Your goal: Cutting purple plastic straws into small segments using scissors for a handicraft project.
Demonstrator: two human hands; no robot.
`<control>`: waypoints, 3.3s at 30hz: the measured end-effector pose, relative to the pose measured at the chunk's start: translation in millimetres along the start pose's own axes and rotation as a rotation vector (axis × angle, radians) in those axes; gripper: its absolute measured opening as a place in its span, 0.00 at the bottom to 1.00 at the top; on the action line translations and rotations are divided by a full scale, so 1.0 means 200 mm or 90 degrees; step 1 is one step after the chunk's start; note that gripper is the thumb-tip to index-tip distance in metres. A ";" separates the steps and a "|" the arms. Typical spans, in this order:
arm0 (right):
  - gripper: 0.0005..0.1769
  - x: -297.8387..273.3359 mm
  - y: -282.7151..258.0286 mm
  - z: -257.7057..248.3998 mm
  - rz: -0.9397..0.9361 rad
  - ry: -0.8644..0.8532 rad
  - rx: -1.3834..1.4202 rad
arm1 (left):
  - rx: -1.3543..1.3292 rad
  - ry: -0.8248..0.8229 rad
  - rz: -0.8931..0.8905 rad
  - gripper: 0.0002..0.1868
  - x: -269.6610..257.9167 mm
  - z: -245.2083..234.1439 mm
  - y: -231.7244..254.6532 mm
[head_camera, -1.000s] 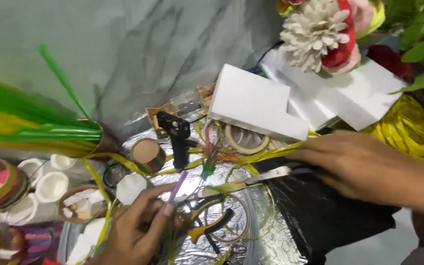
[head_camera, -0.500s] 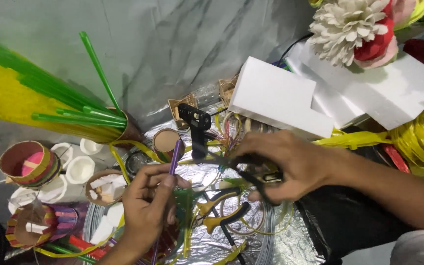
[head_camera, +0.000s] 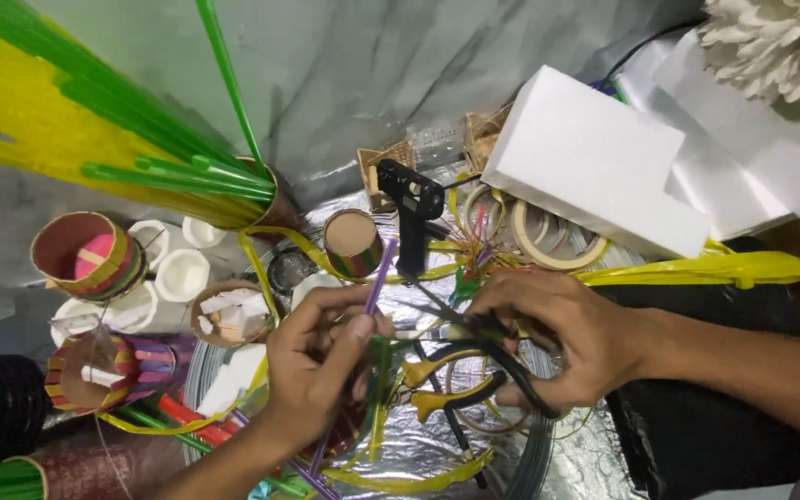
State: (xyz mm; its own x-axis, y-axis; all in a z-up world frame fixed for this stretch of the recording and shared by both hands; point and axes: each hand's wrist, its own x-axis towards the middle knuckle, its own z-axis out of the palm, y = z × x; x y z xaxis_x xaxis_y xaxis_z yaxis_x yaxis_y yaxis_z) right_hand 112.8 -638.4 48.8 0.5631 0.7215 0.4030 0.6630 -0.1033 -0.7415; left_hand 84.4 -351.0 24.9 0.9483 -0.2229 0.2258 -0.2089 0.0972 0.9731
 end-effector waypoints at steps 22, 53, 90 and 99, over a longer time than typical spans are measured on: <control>0.31 -0.06 -0.03 0.02 0.066 -0.015 0.044 | 0.088 -0.085 -0.151 0.13 0.01 0.06 0.12; 0.35 -0.10 -0.18 0.04 0.019 -0.049 -0.027 | 0.088 -0.242 0.161 0.10 -0.07 0.11 0.07; 0.44 -0.15 -0.11 0.08 0.127 -0.018 0.008 | 0.176 -0.163 0.235 0.19 -0.07 0.11 0.00; 0.37 -0.12 -0.13 0.10 0.125 -0.059 -0.027 | 0.473 -0.248 0.248 0.24 -0.05 0.10 0.14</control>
State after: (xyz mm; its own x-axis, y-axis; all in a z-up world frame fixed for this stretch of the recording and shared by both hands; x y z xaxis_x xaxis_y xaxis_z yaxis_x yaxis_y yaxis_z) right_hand 71.6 -640.2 48.0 0.6373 0.7441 0.2003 0.5657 -0.2752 -0.7774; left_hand 63.6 -364.7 50.8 0.6597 -0.6291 0.4113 -0.7236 -0.3837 0.5737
